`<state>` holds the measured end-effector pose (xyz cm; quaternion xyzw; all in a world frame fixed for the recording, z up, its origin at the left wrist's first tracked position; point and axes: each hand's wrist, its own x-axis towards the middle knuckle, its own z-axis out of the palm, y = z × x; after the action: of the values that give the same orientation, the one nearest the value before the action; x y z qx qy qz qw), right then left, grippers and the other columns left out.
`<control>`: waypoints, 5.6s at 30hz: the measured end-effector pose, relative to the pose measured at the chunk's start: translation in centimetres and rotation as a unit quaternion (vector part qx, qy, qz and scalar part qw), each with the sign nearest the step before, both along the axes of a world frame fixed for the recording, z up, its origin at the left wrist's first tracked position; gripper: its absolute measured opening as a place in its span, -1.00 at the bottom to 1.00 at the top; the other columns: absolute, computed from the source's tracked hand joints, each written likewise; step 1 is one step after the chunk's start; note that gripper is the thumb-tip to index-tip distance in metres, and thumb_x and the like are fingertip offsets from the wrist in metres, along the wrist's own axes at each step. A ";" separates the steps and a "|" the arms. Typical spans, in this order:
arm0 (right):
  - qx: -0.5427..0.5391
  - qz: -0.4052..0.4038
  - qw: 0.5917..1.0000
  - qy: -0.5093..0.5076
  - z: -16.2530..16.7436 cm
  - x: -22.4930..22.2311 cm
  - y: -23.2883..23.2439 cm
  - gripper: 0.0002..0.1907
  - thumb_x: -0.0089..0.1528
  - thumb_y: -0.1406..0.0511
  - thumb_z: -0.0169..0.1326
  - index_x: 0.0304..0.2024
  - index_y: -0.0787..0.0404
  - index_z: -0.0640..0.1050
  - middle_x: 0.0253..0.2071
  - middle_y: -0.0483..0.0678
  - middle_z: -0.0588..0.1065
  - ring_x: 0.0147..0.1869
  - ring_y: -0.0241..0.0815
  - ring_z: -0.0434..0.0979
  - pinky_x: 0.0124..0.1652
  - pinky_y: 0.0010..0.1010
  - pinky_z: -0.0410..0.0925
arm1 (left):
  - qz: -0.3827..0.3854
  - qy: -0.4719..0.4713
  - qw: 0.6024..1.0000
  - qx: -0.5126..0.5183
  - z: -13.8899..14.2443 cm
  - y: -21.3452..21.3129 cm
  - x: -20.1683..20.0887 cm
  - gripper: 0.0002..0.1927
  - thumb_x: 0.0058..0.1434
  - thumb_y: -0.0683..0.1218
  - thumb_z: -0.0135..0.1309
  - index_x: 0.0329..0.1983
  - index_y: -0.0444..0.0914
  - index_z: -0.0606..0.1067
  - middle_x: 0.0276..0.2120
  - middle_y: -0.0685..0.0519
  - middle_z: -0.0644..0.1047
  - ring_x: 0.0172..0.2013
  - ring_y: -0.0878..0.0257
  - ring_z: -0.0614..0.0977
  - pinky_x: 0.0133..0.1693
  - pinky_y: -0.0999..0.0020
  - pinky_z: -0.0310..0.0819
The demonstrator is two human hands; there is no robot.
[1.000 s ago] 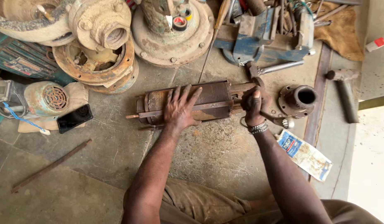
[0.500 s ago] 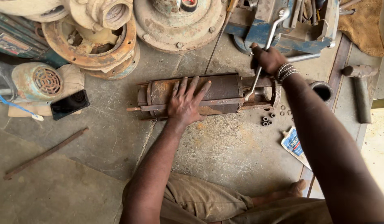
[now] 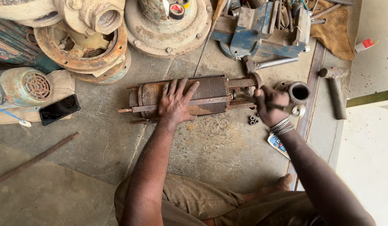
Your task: The person sits on the floor of a repair workshop and uses a spanner to loosen fittings on a rusty cylindrical submersible pump. They then lift the pump upright, fit a flanged coupling piece onto its top, and press and twist it to seat it on the pump body.
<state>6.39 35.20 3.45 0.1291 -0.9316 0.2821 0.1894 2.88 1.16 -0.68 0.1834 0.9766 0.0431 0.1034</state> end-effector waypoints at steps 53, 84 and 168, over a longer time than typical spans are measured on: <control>-0.044 -0.026 0.997 0.051 -2.1 2.6 -2.0 -0.54 0.47 0.09 -0.06 -0.45 0.19 0.53 -0.53 -0.07 0.42 -0.54 -0.15 0.43 -0.53 -0.27 0.29 | 0.007 -0.001 1.000 -0.020 0.3 0.2 0.3 0.59 -0.41 0.48 0.49 0.56 0.16 -0.27 0.56 -0.11 -0.16 0.49 -0.24 -0.06 0.39 -0.33 -0.15; -0.034 0.003 0.986 -0.166 0.2 -4.5 -3.0 -0.47 0.46 0.15 -0.11 -0.57 0.26 0.47 -0.60 -0.04 0.48 -0.63 -0.32 0.40 -0.72 -0.35 0.22 | -0.025 -0.005 1.000 -0.017 -1.3 -0.2 0.0 0.53 -0.33 0.53 0.43 0.53 0.15 -0.29 0.52 -0.20 -0.17 0.45 -0.36 -0.06 0.37 -0.37 -0.13; 0.173 0.015 0.964 -0.202 4.6 -10.2 -1.9 -0.45 0.53 0.05 -0.23 -0.31 0.22 0.62 -0.60 0.02 0.55 -0.71 -0.16 0.44 -0.71 -0.29 0.27 | -0.010 -0.051 0.997 -0.063 2.0 0.6 0.6 0.52 -0.22 0.59 0.31 0.56 0.11 -0.39 0.55 -0.14 -0.30 0.50 -0.26 -0.17 0.42 -0.29 -0.25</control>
<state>-3.78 33.33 8.05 0.1142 -0.9830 0.1402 -0.0327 3.44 1.73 1.33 0.1841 0.9689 -0.0104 0.1651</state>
